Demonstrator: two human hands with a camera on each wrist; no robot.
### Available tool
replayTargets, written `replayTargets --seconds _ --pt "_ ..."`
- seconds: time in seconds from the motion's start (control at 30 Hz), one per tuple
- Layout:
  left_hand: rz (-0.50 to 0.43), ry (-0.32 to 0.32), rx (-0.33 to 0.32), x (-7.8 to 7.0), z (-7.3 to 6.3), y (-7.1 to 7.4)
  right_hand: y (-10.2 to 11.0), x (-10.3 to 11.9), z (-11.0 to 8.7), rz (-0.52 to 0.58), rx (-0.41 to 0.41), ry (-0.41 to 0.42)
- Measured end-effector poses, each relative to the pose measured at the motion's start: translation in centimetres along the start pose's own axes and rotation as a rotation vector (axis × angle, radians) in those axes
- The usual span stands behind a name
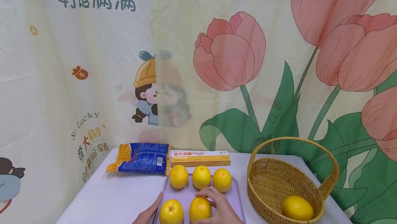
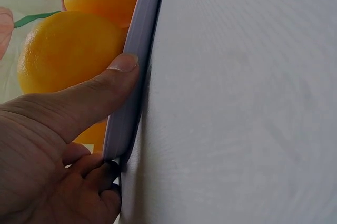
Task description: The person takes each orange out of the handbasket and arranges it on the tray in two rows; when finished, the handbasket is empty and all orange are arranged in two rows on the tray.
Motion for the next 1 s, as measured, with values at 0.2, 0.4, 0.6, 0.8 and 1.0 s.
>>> replayTargets --seconds 0.2,0.4,0.6,0.8,1.0 --pt "-0.007 -0.033 0.008 0.0 0.2 0.1 -0.2 -0.1 0.1 0.006 0.024 -0.001" --pt "-0.001 -0.059 0.012 0.0 0.3 0.2 -0.3 -0.1 0.2 -0.017 0.031 0.005" --pt "0.000 -0.082 0.017 0.0 0.3 0.1 -0.1 0.4 0.0 -0.022 0.022 0.032" --pt "0.001 -0.103 0.022 0.1 0.4 0.1 2.1 3.4 -0.6 -0.065 -0.031 0.114" --pt "-0.016 -0.071 0.027 0.7 0.6 0.2 7.2 8.3 -2.0 -0.233 -0.145 0.244"
Point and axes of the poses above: each hand's wrist, its own z-axis towards the middle knuckle, its own y-axis out of the back of the hand, x = y × z, the point moved 10 cm from there along z, towards the middle knuckle, and after that the axes turned 6 degrees about -x, right-handed, at the moved point
